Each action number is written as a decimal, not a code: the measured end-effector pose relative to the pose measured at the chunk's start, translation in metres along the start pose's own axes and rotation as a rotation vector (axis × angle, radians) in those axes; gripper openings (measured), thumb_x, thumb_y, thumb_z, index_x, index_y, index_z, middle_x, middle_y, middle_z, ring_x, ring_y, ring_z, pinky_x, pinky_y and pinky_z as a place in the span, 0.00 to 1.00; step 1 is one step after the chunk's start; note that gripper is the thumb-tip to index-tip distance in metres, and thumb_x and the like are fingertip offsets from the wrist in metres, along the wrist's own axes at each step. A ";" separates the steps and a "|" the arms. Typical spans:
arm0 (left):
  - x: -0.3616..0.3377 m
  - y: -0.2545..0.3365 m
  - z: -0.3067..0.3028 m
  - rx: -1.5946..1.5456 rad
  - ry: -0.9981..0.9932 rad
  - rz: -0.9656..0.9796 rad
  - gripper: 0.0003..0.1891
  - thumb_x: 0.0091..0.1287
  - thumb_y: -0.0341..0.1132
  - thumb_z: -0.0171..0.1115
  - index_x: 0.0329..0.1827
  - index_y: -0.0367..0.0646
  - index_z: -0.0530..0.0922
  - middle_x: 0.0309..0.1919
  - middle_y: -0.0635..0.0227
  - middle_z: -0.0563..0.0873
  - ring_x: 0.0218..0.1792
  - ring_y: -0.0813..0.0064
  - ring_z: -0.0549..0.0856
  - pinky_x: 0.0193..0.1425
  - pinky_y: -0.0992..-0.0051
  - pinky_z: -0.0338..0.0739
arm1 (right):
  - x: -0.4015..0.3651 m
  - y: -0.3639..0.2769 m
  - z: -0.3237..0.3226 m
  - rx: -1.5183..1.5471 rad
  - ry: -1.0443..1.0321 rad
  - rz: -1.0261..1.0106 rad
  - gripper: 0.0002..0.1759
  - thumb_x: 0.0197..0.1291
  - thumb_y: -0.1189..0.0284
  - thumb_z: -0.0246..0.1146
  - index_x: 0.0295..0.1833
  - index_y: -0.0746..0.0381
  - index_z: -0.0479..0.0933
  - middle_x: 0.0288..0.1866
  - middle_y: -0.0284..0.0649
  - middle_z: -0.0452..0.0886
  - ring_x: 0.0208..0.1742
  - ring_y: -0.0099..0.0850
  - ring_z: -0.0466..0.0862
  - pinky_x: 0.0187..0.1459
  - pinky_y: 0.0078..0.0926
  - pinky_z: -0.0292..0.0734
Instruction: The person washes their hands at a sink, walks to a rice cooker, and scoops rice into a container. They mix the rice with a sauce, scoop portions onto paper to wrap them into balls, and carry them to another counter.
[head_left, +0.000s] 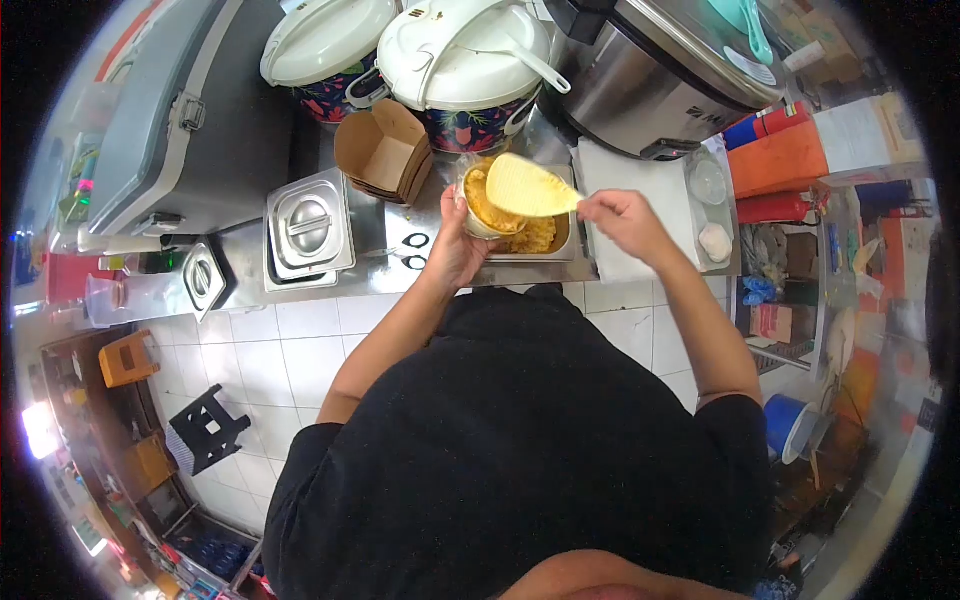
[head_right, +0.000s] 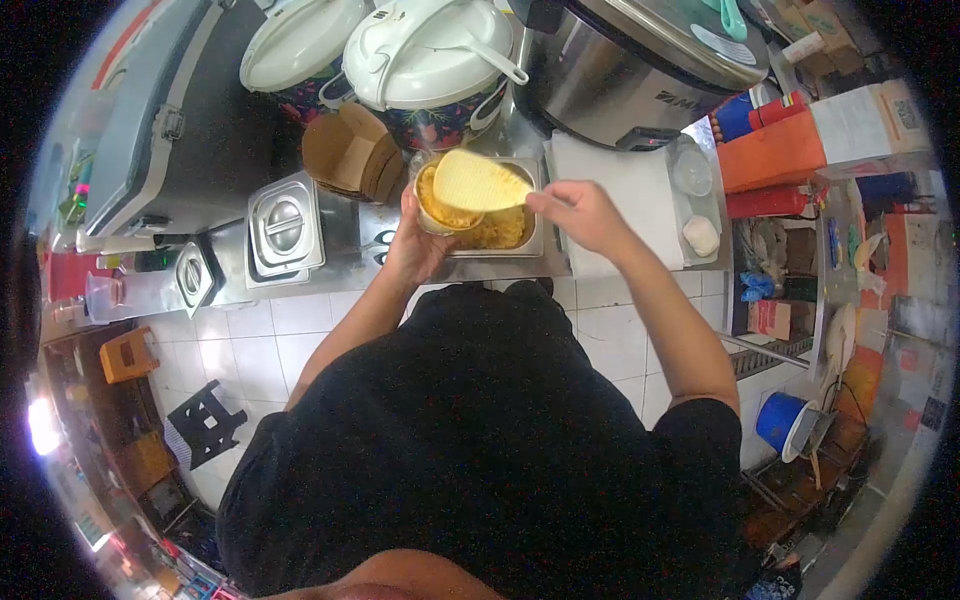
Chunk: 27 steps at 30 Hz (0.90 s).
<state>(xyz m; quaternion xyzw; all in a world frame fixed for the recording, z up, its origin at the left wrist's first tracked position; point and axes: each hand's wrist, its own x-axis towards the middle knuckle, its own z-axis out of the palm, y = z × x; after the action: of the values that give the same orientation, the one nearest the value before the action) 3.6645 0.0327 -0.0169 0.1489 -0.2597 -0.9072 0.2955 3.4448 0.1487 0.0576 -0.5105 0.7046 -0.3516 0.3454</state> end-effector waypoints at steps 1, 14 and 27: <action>0.001 -0.002 -0.003 -0.047 -0.030 -0.006 0.27 0.68 0.51 0.46 0.64 0.57 0.46 0.63 0.63 0.59 0.64 0.59 0.64 0.60 0.50 0.67 | 0.001 0.003 0.009 0.075 -0.074 0.097 0.16 0.60 0.61 0.60 0.32 0.66 0.78 0.21 0.25 0.72 0.22 0.16 0.69 0.25 0.18 0.64; -0.010 0.007 -0.004 -0.033 -0.071 -0.020 0.31 0.63 0.46 0.56 0.63 0.55 0.49 0.62 0.63 0.61 0.63 0.61 0.66 0.60 0.54 0.68 | 0.000 0.003 0.021 -0.129 -0.012 -0.071 0.16 0.55 0.60 0.62 0.38 0.64 0.80 0.29 0.42 0.81 0.29 0.29 0.79 0.34 0.25 0.72; -0.033 0.011 -0.019 0.016 0.150 0.154 0.28 0.64 0.43 0.54 0.63 0.55 0.50 0.62 0.63 0.62 0.63 0.64 0.65 0.64 0.57 0.64 | 0.018 0.016 0.059 -0.904 -0.058 -0.313 0.18 0.53 0.60 0.58 0.21 0.63 0.78 0.20 0.45 0.78 0.25 0.40 0.80 0.28 0.35 0.73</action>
<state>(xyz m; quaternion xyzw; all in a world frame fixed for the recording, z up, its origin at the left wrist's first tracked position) 3.7039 0.0379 -0.0227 0.1985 -0.2548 -0.8661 0.3816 3.4823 0.1264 0.0117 -0.7190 0.6918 -0.0435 0.0514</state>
